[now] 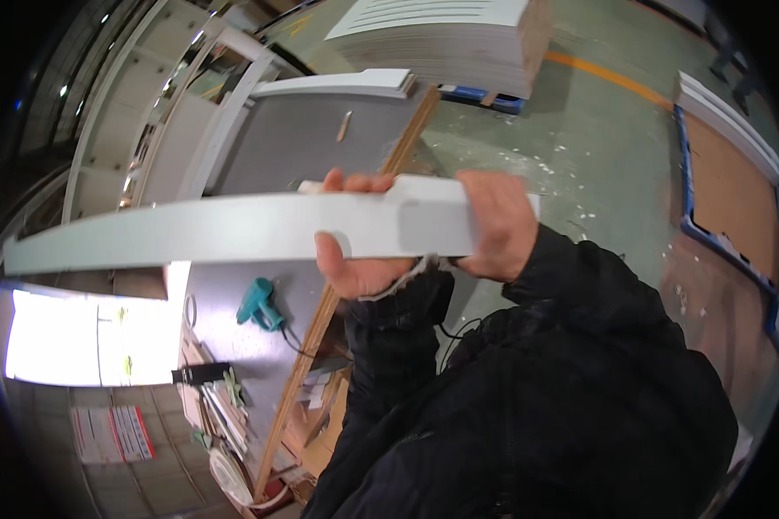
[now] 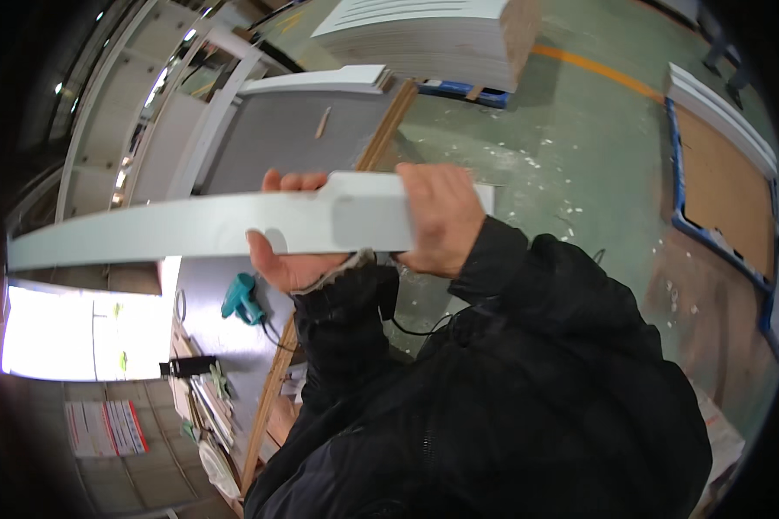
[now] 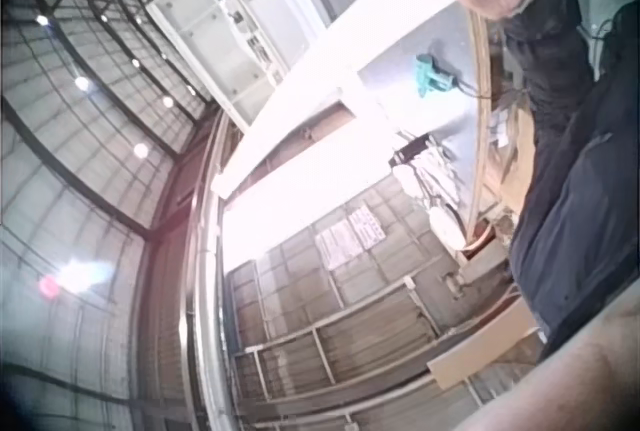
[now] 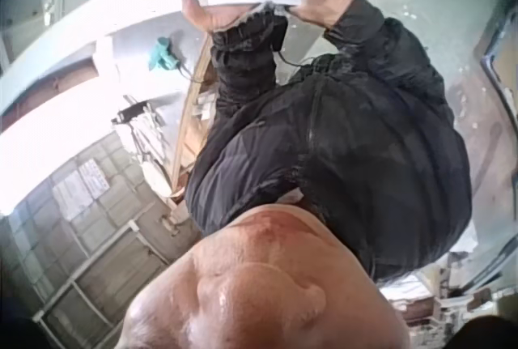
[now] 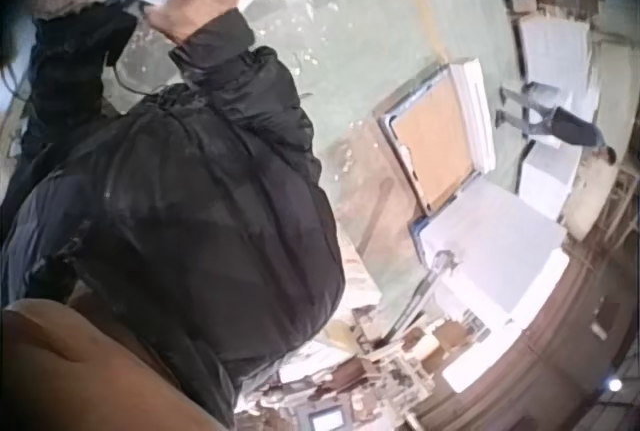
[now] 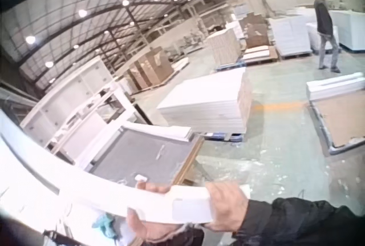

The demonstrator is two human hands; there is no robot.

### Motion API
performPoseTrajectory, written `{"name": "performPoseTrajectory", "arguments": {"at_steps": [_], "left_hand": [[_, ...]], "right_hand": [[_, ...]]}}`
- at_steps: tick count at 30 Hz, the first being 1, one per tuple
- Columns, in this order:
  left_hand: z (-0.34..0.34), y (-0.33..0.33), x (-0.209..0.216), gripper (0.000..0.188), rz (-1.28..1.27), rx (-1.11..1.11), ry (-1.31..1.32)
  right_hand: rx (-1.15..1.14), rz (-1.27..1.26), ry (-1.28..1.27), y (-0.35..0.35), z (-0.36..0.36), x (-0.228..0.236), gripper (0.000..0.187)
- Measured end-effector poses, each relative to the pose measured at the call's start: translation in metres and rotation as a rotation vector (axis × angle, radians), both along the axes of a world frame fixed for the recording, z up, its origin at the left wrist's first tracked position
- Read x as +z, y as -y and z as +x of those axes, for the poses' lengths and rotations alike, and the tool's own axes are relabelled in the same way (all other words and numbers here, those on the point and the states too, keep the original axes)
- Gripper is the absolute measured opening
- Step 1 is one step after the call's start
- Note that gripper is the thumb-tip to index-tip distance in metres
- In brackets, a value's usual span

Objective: Trimming excess plastic edging from a furniture panel with a utility knife and then applying heat with a heat gun to finish the edge.

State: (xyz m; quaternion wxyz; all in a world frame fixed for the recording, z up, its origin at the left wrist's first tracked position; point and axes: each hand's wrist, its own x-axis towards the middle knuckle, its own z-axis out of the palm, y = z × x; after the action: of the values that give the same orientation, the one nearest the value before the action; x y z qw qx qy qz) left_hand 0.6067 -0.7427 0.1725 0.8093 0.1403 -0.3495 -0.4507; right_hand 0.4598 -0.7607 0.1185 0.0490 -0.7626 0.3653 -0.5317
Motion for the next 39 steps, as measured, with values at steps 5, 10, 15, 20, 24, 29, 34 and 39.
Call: {"name": "performPoseTrajectory", "arguments": {"at_steps": [5,10,15,20,24,29,34,39], "left_hand": [[0.031,0.001,-0.004,0.039,-0.092,-0.186,0.002],[0.044,0.006,0.009,0.031,-0.087,-0.08,0.033],[0.03,0.008,-0.001,0.031,-0.074,-0.012,0.033],[0.023,0.03,-0.017,0.028,0.045,0.053,0.005],[0.011,0.04,-0.027,0.03,0.149,0.177,-0.163],[-0.007,0.064,-0.048,0.029,0.336,0.353,-0.026],[0.002,0.071,-0.094,0.023,0.473,0.528,0.249],[0.019,0.104,-0.159,0.021,0.954,0.449,-0.01]], "right_hand": [[0.113,-0.027,0.046,0.002,0.003,0.005,0.086],[0.029,0.011,-0.007,0.0,-0.021,-0.003,0.087],[-0.007,0.027,-0.06,0.001,-0.04,-0.009,0.085],[0.012,0.104,-0.136,0.021,-0.048,-0.025,0.083],[0.1,0.163,-0.128,0.039,-0.046,-0.049,0.082],[0.225,0.155,-0.176,0.057,-0.054,-0.075,0.081],[0.201,0.521,-0.303,0.052,-0.048,-0.1,0.067],[0.234,0.743,-0.431,0.062,-0.041,-0.135,0.053]]}}
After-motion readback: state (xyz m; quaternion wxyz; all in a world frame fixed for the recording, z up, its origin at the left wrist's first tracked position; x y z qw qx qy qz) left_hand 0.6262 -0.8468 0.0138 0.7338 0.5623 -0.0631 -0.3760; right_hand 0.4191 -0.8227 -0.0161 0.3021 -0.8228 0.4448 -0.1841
